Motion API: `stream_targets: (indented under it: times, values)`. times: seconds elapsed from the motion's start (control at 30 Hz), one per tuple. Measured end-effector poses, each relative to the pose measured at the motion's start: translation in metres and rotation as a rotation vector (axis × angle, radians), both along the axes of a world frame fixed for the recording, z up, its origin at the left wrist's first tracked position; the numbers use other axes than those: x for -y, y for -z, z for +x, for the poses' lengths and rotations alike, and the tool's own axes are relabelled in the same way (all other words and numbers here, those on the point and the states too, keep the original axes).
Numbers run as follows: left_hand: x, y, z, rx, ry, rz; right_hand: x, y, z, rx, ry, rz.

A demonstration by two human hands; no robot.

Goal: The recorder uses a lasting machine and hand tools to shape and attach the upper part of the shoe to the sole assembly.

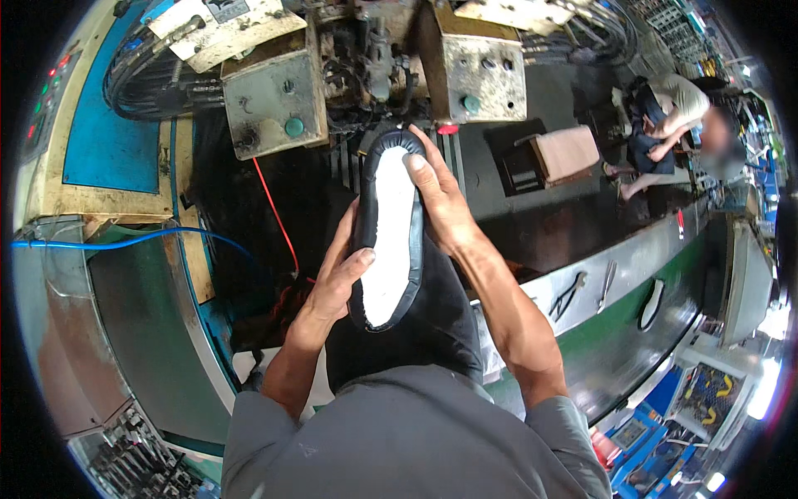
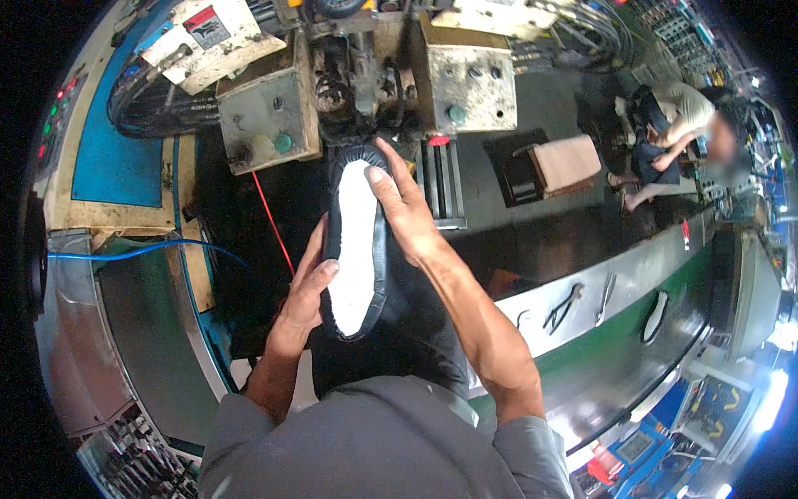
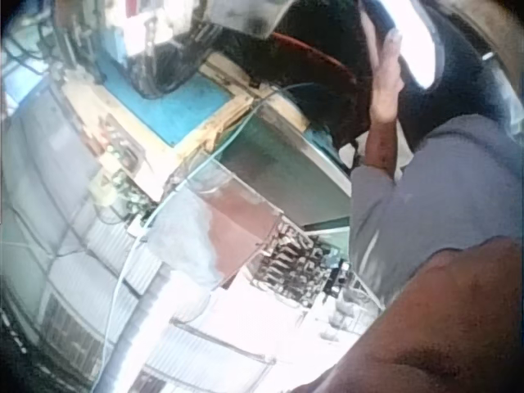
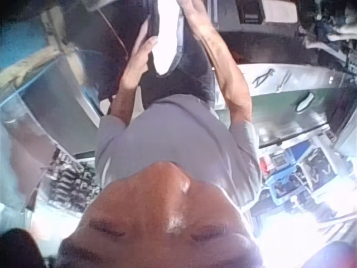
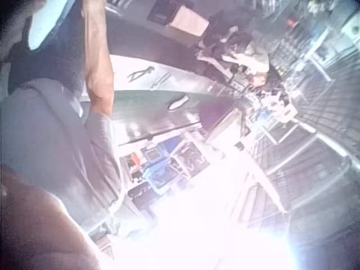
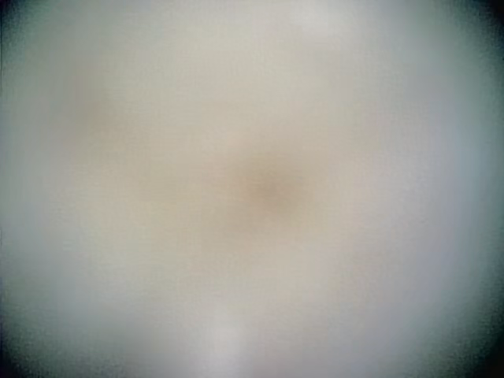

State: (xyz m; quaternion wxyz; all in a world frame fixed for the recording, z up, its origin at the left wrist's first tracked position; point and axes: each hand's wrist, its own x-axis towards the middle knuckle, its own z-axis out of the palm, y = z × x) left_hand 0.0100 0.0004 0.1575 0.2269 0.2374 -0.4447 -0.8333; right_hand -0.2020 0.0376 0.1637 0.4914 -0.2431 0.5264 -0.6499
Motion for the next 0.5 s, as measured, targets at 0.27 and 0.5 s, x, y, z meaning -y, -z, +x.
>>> stream_targets:
  times: [0.27, 0.5]
  values:
    - [-0.070, 0.005, 0.020, 0.313, -0.040, -0.530, -0.060, -0.002, 0.030, -0.335, 0.006, 0.115]
    - [-0.097, 0.001, 0.098, 0.204, -0.279, -0.019, -0.063, 0.003, 0.075, -0.384, -0.283, 0.208]
